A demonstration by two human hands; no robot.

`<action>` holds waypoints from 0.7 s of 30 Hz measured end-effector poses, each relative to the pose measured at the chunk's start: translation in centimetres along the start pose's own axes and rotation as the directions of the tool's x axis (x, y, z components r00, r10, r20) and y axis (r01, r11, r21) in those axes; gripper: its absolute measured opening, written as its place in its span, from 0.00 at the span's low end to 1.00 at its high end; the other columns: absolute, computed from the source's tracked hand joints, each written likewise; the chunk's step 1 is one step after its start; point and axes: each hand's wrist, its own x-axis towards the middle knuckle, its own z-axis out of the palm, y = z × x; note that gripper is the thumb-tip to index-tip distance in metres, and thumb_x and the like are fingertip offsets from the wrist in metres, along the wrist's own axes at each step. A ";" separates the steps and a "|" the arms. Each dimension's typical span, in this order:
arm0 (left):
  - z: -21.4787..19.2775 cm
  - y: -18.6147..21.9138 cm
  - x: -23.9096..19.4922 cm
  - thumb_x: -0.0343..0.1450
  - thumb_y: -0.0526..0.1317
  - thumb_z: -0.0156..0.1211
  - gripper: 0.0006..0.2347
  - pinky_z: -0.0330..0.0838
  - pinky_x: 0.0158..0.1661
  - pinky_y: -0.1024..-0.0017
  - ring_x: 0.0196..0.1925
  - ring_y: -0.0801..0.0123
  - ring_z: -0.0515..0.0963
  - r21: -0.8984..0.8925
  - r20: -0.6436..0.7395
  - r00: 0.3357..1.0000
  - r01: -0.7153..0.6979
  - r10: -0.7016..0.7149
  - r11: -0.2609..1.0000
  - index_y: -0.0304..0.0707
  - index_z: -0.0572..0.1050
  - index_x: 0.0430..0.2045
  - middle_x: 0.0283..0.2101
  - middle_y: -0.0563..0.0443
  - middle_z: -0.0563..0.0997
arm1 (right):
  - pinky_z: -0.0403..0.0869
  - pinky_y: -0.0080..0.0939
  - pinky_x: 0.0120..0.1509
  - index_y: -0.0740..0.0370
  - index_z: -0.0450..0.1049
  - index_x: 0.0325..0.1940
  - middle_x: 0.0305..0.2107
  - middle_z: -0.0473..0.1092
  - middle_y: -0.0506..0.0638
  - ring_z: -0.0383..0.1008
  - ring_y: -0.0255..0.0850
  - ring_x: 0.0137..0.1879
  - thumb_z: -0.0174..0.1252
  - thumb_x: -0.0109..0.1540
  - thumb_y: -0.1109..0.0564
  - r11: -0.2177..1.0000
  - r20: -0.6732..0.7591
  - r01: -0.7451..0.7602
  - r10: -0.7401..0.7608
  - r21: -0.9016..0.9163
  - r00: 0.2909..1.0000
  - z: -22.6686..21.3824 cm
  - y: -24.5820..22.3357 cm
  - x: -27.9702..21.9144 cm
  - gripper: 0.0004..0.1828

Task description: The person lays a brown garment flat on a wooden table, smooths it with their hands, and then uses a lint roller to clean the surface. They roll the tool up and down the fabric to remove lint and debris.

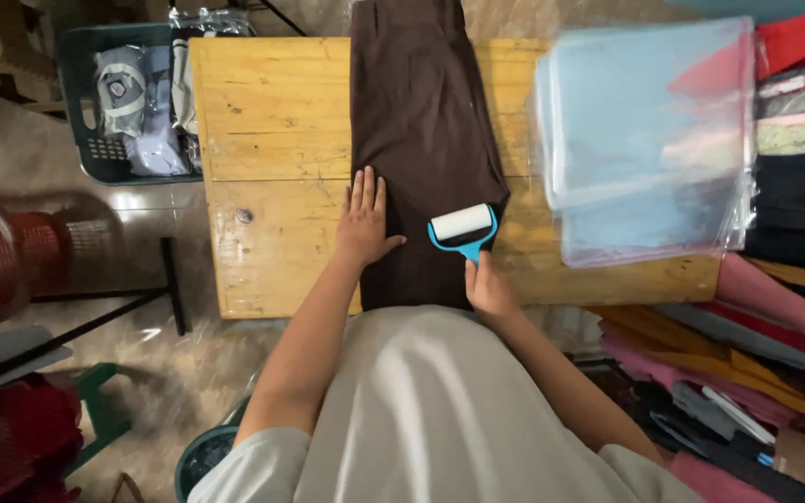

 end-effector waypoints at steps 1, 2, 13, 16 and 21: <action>0.0 0.0 0.1 0.65 0.61 0.66 0.50 0.31 0.76 0.50 0.81 0.49 0.33 -0.011 -0.001 1.000 0.003 -0.003 1.000 0.32 0.44 0.76 0.79 0.35 0.36 | 0.78 0.50 0.32 0.65 0.68 0.51 0.17 0.73 0.61 0.80 0.54 0.27 0.45 0.71 0.43 1.000 0.001 0.005 -0.005 -0.018 1.000 1.4 1.1 -1.0 0.22; 0.1 0.1 0.2 0.65 0.61 0.66 0.50 0.31 0.76 0.50 0.81 0.49 0.33 -0.008 0.001 1.000 0.000 0.000 1.000 0.32 0.44 0.76 0.79 0.35 0.36 | 0.78 0.50 0.32 0.65 0.68 0.51 0.17 0.73 0.61 0.80 0.54 0.27 0.45 0.71 0.43 1.000 0.001 0.001 -0.001 -0.017 1.000 1.2 0.8 -0.2 0.22; 0.0 -0.2 0.3 0.63 0.62 0.69 0.52 0.33 0.76 0.53 0.81 0.50 0.34 -0.025 0.001 1.000 0.013 -0.013 1.000 0.34 0.43 0.75 0.79 0.37 0.37 | 0.79 0.56 0.38 0.63 0.66 0.43 0.18 0.73 0.60 0.81 0.59 0.30 0.46 0.71 0.50 0.989 -0.326 0.136 -0.149 -0.061 0.934 0.8 -3.5 26.4 0.13; 4.7 -1.4 2.3 0.59 0.68 0.69 0.55 0.38 0.73 0.50 0.80 0.50 0.38 0.051 -0.193 0.980 -0.028 0.038 0.998 0.35 0.45 0.74 0.79 0.38 0.39 | 0.74 0.65 0.44 0.62 0.66 0.40 0.21 0.76 0.61 0.79 0.65 0.32 0.38 0.71 0.43 0.974 0.072 -0.167 0.157 0.156 0.985 -1.2 -5.6 34.0 0.21; 4.3 -1.4 2.2 0.61 0.69 0.66 0.54 0.38 0.73 0.50 0.80 0.51 0.37 0.063 -0.162 0.986 -0.024 0.033 0.998 0.34 0.44 0.74 0.79 0.38 0.37 | 0.75 0.55 0.33 0.62 0.62 0.45 0.29 0.77 0.59 0.79 0.51 0.22 0.31 0.72 0.42 0.930 0.288 -0.292 0.223 0.225 0.932 -7.4 -8.2 31.0 0.22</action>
